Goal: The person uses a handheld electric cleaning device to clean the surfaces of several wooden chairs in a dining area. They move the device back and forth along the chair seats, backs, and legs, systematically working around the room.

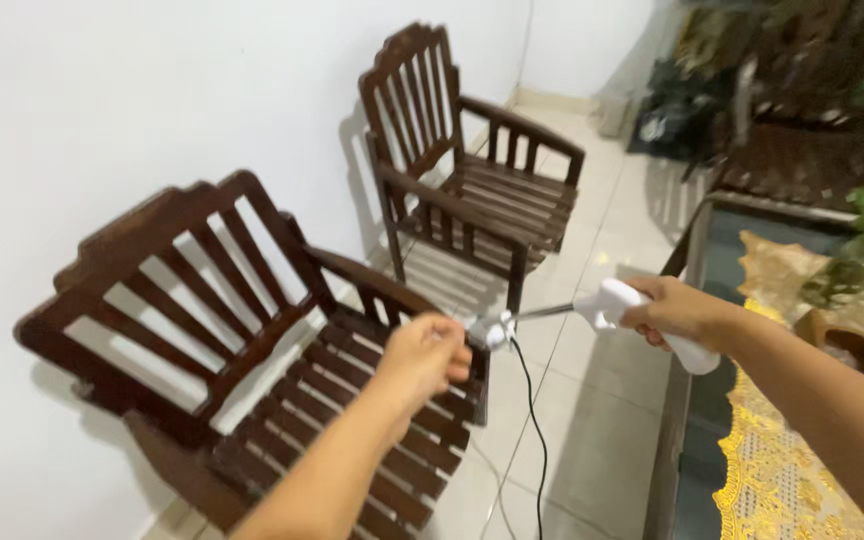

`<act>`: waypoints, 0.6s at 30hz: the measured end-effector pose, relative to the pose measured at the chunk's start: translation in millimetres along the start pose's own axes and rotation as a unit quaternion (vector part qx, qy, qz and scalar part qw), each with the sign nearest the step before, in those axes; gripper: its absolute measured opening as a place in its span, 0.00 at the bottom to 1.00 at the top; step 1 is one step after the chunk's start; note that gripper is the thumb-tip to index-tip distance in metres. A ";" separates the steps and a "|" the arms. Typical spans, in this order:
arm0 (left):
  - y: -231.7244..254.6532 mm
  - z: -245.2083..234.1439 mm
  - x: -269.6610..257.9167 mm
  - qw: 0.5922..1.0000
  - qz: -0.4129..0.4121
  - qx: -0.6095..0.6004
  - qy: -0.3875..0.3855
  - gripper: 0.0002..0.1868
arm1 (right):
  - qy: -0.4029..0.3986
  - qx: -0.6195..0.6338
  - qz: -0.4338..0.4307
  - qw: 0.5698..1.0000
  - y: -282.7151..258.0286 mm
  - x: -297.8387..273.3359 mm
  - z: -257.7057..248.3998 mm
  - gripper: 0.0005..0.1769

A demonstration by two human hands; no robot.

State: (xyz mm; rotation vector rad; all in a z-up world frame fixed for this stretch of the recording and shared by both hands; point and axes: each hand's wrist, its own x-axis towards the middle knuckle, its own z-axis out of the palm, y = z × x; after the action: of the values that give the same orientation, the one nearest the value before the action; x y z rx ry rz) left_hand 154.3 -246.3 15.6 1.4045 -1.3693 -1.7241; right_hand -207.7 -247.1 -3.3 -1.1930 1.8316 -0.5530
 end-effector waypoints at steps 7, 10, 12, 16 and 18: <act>41.9 3.2 81.6 0.999 0.035 0.022 0.015 0.14 | 0.008 0.149 0.030 0.988 -26.6 72.9 84.5 0.26; 40.9 -1.5 94.3 0.998 0.043 0.029 0.020 0.15 | 0.060 0.068 0.018 0.996 -45.5 104.3 116.7 0.22; 39.1 -10.8 92.7 0.999 0.018 0.039 0.027 0.16 | 0.084 -0.010 -0.004 0.996 -53.1 127.4 128.9 0.20; 38.1 -32.9 84.7 0.998 0.000 0.036 0.056 0.17 | 0.090 0.007 -0.022 0.996 -41.9 176.5 135.9 0.24; 37.0 -42.3 80.4 0.997 -0.020 0.030 0.066 0.18 | 0.069 0.032 -0.019 0.997 -25.7 194.8 132.4 0.24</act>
State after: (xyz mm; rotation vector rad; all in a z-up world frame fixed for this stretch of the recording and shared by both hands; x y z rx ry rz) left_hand 160.4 -344.1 19.8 1.5597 -1.3405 -1.5963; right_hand -117.2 -421.0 -136.5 -1.1728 1.8954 -0.7270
